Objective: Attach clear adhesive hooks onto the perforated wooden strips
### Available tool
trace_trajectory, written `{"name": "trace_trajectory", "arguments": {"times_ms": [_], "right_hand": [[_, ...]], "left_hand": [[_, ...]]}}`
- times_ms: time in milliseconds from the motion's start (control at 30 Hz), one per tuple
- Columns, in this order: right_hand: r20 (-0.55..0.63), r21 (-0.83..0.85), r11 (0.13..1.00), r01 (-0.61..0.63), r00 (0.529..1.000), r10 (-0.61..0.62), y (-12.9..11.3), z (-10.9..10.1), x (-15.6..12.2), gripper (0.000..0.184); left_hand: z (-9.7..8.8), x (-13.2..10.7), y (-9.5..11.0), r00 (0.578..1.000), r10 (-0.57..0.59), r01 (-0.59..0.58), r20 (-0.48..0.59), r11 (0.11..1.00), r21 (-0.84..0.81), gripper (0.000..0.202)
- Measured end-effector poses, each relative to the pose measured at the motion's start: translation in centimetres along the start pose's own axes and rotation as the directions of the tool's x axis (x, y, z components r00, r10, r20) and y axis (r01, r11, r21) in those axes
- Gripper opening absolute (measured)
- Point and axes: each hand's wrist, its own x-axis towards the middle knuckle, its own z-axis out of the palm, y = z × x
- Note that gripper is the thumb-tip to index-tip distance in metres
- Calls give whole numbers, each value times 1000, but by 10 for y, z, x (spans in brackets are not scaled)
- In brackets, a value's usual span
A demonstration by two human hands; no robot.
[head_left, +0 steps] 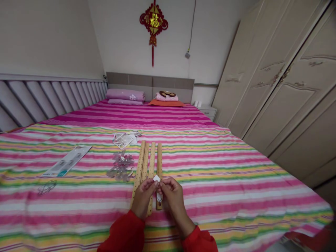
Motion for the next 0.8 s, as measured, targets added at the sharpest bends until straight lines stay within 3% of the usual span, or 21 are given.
{"name": "trace_trajectory", "arguments": {"times_ms": [200,400,633,800], "right_hand": [[26,-71,997,34,999,-32,-4,-7,6,29],[33,-97,995,10,999,-7,-8,-14,41,32],[16,-60,995,-82,996,83,8,-13,67,28],[-61,-53,992,-116,992,113,21,-14,73,20]], "left_hand": [[-1,14,10,994,-88,89,-57,996,23,43],[3,41,20,990,-139,135,3,967,215,40],[6,66,10,996,67,-84,60,927,366,34],[-1,79,-5,972,217,-226,88,770,596,19]]}}
